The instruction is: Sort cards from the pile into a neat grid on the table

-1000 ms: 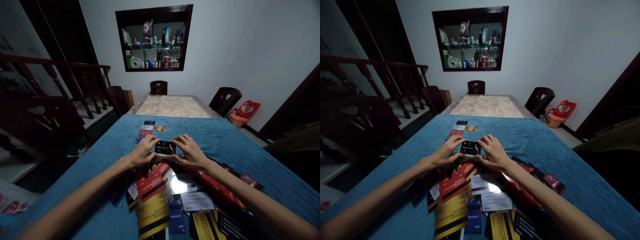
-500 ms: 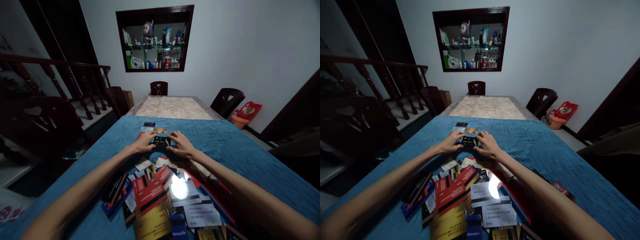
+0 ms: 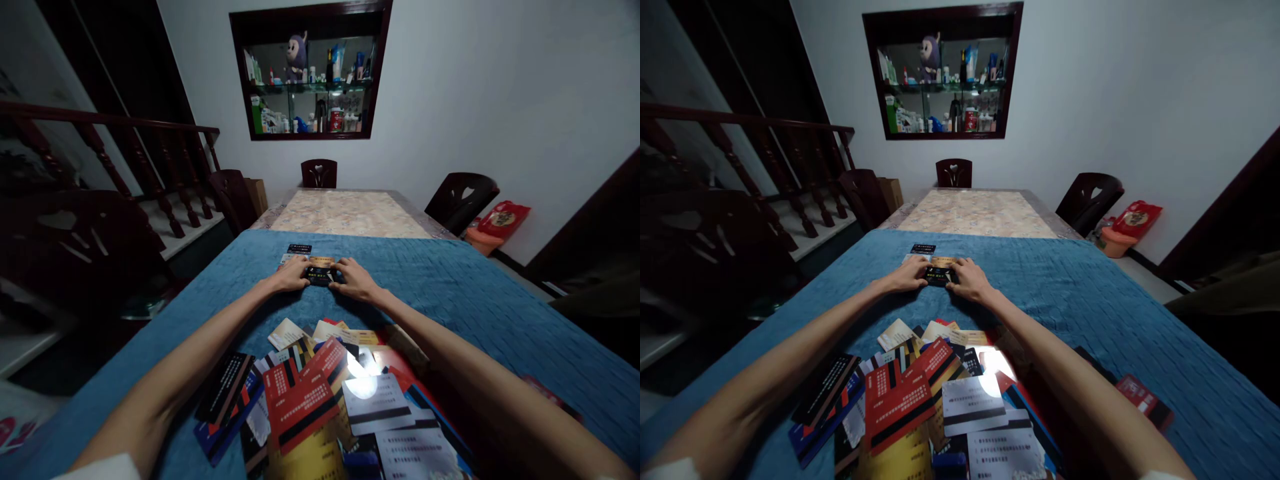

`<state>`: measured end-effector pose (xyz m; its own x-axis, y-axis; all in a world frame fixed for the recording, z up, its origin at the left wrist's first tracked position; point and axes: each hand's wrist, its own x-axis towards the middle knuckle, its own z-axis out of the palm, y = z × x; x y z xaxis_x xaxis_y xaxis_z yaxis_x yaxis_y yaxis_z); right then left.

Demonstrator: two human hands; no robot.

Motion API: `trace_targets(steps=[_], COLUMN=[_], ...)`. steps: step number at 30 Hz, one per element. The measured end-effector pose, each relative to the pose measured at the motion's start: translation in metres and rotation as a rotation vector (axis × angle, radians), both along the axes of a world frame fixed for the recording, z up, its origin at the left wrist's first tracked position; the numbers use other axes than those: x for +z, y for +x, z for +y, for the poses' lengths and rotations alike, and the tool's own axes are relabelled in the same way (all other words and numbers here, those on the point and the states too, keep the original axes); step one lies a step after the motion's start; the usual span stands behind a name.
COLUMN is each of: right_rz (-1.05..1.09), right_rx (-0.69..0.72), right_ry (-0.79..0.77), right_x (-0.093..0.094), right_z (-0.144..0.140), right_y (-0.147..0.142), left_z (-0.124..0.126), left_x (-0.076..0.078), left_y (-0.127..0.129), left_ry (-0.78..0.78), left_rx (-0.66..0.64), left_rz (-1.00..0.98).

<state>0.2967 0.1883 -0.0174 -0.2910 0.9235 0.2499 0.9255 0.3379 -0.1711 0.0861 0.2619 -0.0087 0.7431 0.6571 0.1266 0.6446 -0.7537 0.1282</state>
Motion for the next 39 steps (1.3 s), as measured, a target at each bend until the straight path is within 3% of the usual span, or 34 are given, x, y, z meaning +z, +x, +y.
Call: trace_targets(steps=[11, 24, 39], right_rz=[0.08, 0.064, 0.048], right_rx=[-0.042, -0.057, -0.071], right_ry=[-0.036, -0.044, -0.062], right_x=[-0.009, -0.016, -0.02], right_z=[0.011, 0.013, 0.015], right_y=[0.003, 0.002, 0.001], left_z=[0.011, 0.002, -0.009], left_x=[-0.005, -0.004, 0.003], left_y=[0.0, 0.003, 0.007], left_ry=[-0.038, -0.04, 0.02], left_rx=[0.013, 0.062, -0.001], left_rz=[0.002, 0.026, 0.099])
